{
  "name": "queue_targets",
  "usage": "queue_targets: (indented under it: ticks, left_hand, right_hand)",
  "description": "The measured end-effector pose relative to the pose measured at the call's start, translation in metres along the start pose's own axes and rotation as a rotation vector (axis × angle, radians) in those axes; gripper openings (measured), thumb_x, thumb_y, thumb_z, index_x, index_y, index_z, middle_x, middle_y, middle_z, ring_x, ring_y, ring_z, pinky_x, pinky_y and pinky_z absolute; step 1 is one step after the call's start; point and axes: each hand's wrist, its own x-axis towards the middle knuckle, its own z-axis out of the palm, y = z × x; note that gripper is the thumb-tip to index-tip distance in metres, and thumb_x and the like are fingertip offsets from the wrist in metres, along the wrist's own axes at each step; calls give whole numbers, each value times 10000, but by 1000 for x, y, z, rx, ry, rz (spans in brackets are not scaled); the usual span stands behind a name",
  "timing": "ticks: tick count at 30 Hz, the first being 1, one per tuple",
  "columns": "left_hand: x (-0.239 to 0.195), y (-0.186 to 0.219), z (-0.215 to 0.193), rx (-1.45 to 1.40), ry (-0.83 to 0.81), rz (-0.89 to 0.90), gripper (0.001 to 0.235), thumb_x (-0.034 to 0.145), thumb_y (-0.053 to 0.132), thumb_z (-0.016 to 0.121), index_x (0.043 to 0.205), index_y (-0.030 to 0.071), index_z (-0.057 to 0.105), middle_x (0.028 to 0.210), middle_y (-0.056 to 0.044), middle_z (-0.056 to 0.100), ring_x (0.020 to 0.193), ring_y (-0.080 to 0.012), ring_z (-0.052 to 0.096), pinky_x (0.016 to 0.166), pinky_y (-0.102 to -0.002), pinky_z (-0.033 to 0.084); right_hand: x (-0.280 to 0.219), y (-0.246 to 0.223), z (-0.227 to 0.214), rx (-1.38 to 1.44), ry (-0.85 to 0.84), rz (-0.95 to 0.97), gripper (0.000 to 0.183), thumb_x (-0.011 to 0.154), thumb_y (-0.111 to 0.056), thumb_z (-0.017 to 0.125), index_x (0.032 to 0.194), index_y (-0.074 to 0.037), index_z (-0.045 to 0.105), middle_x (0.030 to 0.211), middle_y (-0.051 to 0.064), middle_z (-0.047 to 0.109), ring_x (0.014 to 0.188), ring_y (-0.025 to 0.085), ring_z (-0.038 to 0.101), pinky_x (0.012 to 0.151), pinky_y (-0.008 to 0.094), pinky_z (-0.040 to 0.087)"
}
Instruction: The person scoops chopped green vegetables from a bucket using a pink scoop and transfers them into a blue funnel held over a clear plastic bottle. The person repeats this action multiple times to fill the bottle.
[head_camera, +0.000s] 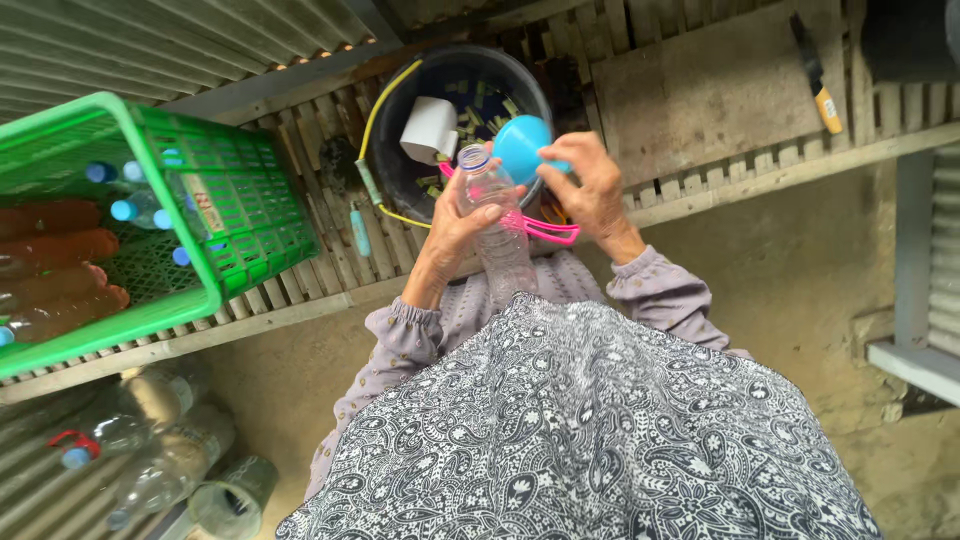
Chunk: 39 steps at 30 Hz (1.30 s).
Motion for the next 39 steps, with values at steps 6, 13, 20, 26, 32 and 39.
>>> queue_targets:
  ticks: [6,13,20,26,32,39]
  left_hand:
    - [-32,21,-25,-127,-149,98,769,879,227,844,1511,8,466,1324,-207,631,1205,-313,680,1099,-468,544]
    - [-46,45,-48,-167,-197,279,789,825,257,879,1472,30,488,1400,-125,593,1199,-295,703,1082,-450,552]
    - [-41,58,-104,171,-5,427,831,812,142,952,1493,145,476,1337,-77,641,1234,-201,660,1122,-410,558]
    - [-32,27,-147,335,288,583,819,802,125,973,1464,152,492,1346,-51,649,1286,-210,623,1155,-399,520]
    - [-30,7,-139,344,278,606,826,801,137,957,1465,166,467,1424,-40,580,1361,-214,569,1189,-380,494]
    - [-41,22,-122,451,246,633,777,795,111,906,1449,139,488,1399,-57,494,1292,-212,586,1126,-379,539]
  right_hand:
    - [13,-72,12,167,-149,-95,361,904,-55,814,1244,-73,696,1213,116,642,1155,261,645,985,389,544]
    - [40,-75,66,1454,-375,606,697,956,-294,705,1524,-39,392,1456,99,574,1358,285,562,1137,464,481]
    - [71,-67,71,1268,-223,447,374,1028,-251,712,1343,-117,563,1297,54,660,1240,257,643,1097,517,583]
    - [68,-81,77,865,-107,230,133,1077,-169,746,1129,-73,668,1096,-30,698,1074,102,644,1044,348,574]
    - [60,-132,91,357,-204,-59,190,1062,-93,756,1233,-38,693,1155,7,710,1103,122,624,1018,320,507]
    - [75,-175,91,-121,-289,-514,265,966,8,810,1199,-43,693,1202,87,720,1242,302,657,1071,431,527]
